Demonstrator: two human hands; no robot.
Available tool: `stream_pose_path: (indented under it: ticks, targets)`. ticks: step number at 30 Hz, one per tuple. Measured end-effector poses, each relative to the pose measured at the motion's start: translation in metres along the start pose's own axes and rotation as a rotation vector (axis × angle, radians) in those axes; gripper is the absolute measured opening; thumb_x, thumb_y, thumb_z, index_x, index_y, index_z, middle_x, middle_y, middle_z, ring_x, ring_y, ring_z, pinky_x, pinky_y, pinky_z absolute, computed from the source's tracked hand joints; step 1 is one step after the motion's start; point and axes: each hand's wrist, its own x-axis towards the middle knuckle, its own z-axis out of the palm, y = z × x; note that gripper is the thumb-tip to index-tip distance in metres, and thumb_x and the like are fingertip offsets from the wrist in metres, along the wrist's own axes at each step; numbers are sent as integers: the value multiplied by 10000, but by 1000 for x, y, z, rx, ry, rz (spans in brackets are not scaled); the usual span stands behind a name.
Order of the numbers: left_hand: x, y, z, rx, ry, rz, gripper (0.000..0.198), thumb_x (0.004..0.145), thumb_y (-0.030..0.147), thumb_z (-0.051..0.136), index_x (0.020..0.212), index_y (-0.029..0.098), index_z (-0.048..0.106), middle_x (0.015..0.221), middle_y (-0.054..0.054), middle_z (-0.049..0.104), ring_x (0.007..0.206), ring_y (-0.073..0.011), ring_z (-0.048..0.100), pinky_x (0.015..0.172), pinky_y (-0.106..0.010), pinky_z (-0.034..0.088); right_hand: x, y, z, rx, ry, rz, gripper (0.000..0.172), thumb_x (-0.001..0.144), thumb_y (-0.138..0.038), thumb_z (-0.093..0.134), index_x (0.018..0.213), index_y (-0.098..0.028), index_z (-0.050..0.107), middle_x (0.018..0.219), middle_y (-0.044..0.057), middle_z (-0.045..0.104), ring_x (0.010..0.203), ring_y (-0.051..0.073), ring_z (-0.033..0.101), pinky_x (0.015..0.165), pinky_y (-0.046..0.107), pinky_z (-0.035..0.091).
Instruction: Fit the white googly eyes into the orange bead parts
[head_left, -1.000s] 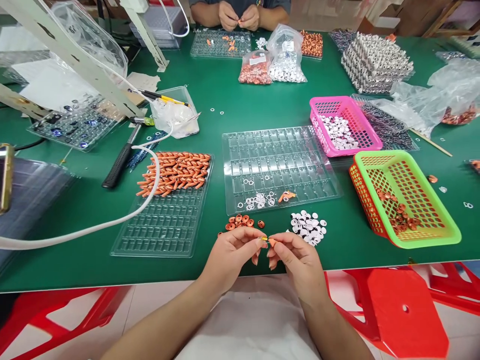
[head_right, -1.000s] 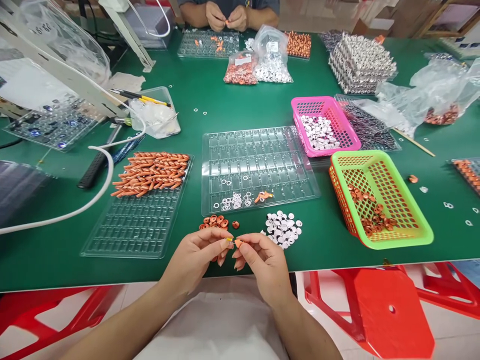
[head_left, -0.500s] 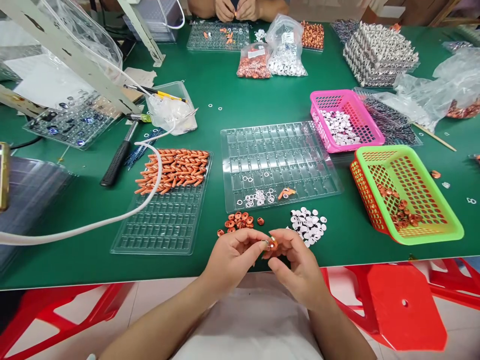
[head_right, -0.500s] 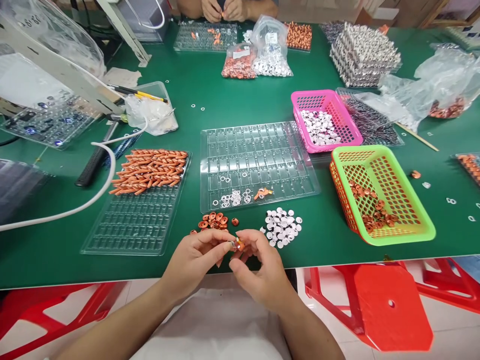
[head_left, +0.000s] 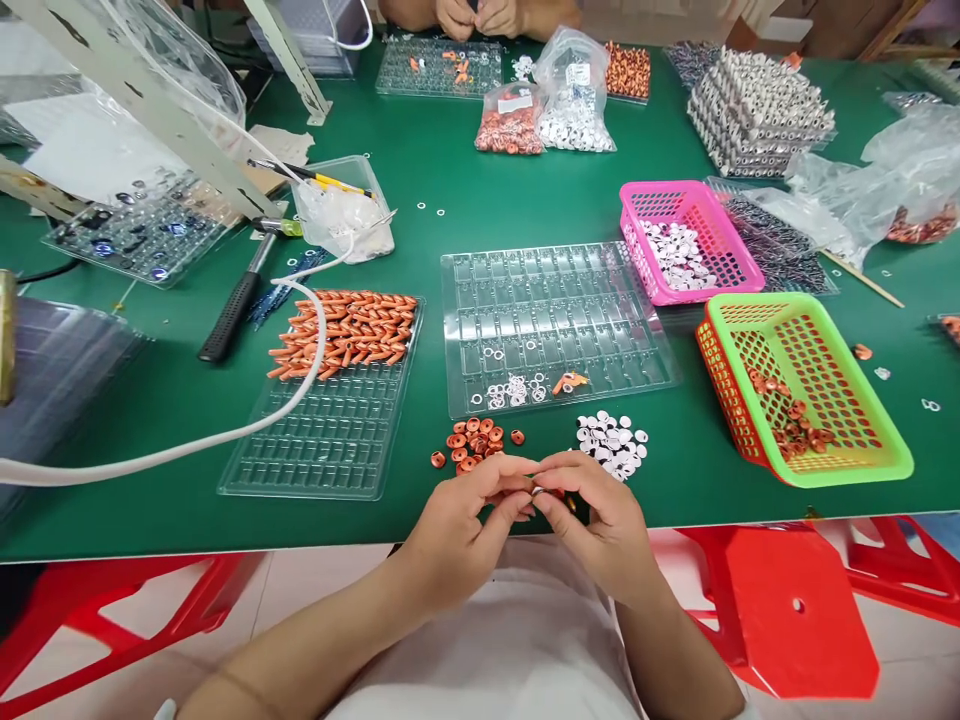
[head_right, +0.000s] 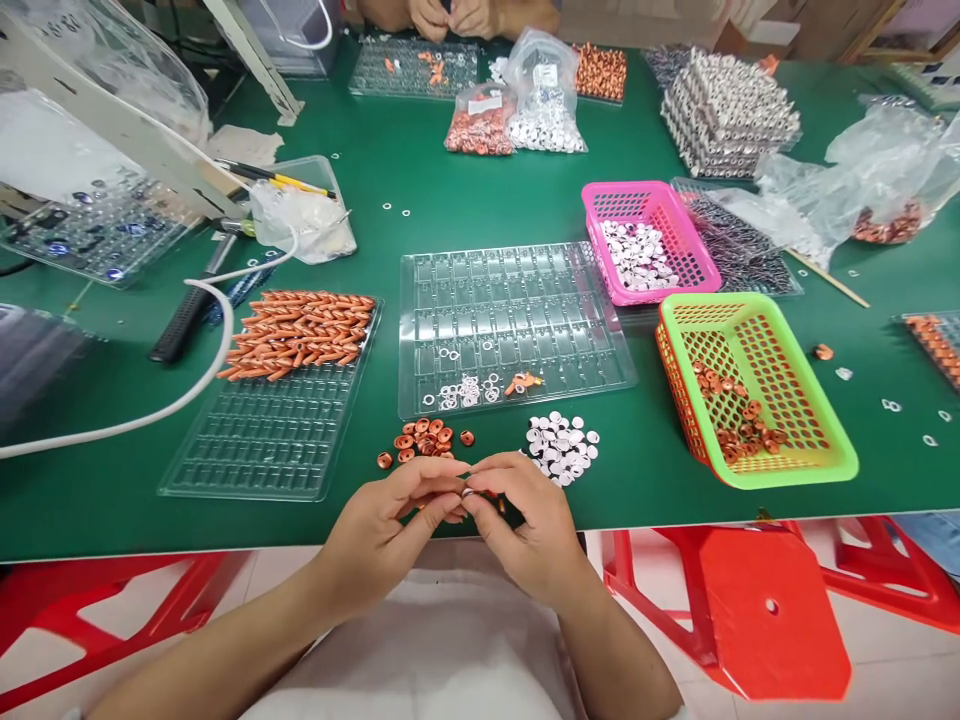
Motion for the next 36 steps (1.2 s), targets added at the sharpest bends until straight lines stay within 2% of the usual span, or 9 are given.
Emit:
stream_pose_path:
  ticks: [4,6,9,13,18,21,27,31,36]
  targets:
    - [-7,-3,-3,-150,-71,-71,337,932,175,492,1269,173,487,1167,-121,698,972,-176,699,837,-306,592,-5,6,7,-275,56,-179,311,860,-56,581,1101,-252,599,1106,80,649,1092,242,572,935,459,452]
    - [-11,-6,-8,-140,-87,-91,402,931,174,495,1329,168,441,1227,-141,668,1024,-191,683,859,-332,588,-7,9,9,-309,44,-215,325,853,-27,565,1098,-239,583,1120,86,644,1114,254,555,965,492,419]
    - [-17,-10,-21,-22,-13,-76,412,932,183,508,1341,195,457,1259,-121,650,1055,-198,670,917,-360,557,-10,11,9,-210,6,-195,282,865,-26,527,1063,-224,559,1095,87,637,1110,254,555,963,497,418]
    - [-15,-12,-38,193,134,-8,272,940,209,513,1198,223,598,1117,-67,699,939,-182,679,839,-334,561,-12,7,5,35,28,-125,194,893,-62,471,992,-210,549,994,76,619,1059,246,578,955,499,430]
    - [2,-12,-36,455,183,269,210,924,160,540,1111,192,630,1076,-68,687,984,-189,614,839,-328,532,-9,0,6,175,108,-84,161,910,-81,446,925,-202,552,933,68,600,1002,238,592,898,466,457]
    - [19,-12,-26,663,150,342,196,911,144,546,1084,157,639,1066,-94,666,983,-221,568,834,-368,517,-9,-1,7,196,129,-81,153,913,-90,451,920,-204,553,930,67,600,1002,239,593,889,458,459]
    - [46,-9,-12,1010,-24,267,203,921,86,462,952,120,660,943,-122,633,913,-242,543,779,-376,509,-16,1,-5,164,106,-67,173,903,-79,487,954,-213,583,938,62,626,1000,234,602,899,462,467]
    - [52,-4,-11,1128,-130,219,234,918,59,419,860,120,637,891,-120,605,861,-235,531,730,-357,499,-18,2,-8,148,40,-55,190,893,-74,521,980,-225,595,963,56,646,1001,223,608,890,442,481]
    - [54,1,-13,1217,-200,225,205,923,73,409,876,104,606,878,-123,585,835,-242,518,735,-374,485,-17,4,-2,177,5,-25,187,895,-80,528,982,-230,598,963,49,654,998,211,608,875,416,494]
